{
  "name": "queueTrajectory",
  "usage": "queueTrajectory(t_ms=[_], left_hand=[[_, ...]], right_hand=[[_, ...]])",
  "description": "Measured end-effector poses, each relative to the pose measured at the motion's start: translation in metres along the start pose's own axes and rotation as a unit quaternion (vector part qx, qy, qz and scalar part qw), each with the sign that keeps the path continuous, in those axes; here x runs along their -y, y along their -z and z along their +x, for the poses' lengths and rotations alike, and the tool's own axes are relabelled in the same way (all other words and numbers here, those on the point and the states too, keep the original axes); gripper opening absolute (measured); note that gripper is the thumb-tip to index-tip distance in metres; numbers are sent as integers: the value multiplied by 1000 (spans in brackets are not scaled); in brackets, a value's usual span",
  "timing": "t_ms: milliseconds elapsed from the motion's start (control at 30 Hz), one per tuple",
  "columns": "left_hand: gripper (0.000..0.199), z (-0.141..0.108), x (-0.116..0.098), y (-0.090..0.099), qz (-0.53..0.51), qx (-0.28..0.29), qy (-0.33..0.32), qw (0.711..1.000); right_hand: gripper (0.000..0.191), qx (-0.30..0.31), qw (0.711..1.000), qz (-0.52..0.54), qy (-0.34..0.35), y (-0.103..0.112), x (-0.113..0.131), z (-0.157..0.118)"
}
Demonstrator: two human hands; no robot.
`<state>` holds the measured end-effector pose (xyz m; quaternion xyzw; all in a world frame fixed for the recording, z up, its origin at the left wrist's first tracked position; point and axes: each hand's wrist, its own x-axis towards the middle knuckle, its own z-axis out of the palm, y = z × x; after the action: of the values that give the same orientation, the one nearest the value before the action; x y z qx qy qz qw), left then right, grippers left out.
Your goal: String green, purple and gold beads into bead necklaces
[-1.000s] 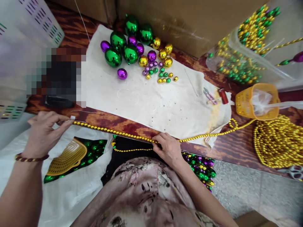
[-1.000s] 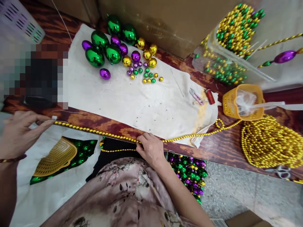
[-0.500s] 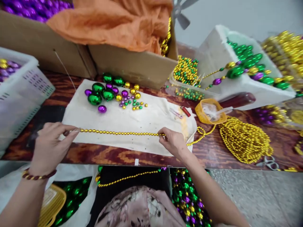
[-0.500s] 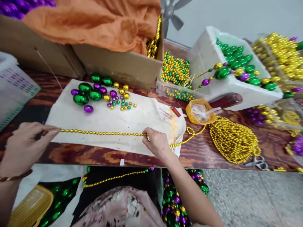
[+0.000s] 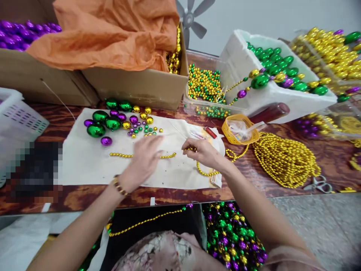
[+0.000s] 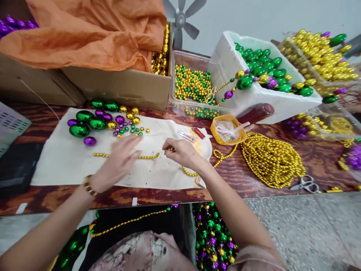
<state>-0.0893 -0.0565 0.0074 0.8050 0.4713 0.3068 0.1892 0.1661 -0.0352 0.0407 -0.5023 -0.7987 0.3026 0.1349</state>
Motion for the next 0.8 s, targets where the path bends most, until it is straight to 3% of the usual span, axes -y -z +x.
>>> queueTrajectory(t_ms=[67, 133, 233, 333, 433, 667, 800], left_hand=[[42, 23, -21, -29, -152, 101, -23, 983], [41, 40, -29, -48, -280, 184, -10, 942], [37, 51, -24, -52, -338, 243, 45, 908], [36, 49, -15, -36, -301, 256, 94, 914], [38, 43, -10, -13, -272, 259, 114, 920], [42, 26, -1, 17, -227, 223, 121, 940], [44, 17, 2, 23, -227, 201, 132, 944]], right_hand=[[17, -3, 1000, 17, 24, 7, 1, 1], [20, -11, 999, -1, 36, 17, -1, -1], [25, -23, 991, -127, 42, 41, -6, -9], [25, -47, 952, -302, 36, 72, -9, -21], [27, -85, 913, -399, 8, 101, -11, -36], [26, -230, 883, -407, -42, 147, -39, -75], [24, -312, 867, -384, -54, 168, -42, -71]])
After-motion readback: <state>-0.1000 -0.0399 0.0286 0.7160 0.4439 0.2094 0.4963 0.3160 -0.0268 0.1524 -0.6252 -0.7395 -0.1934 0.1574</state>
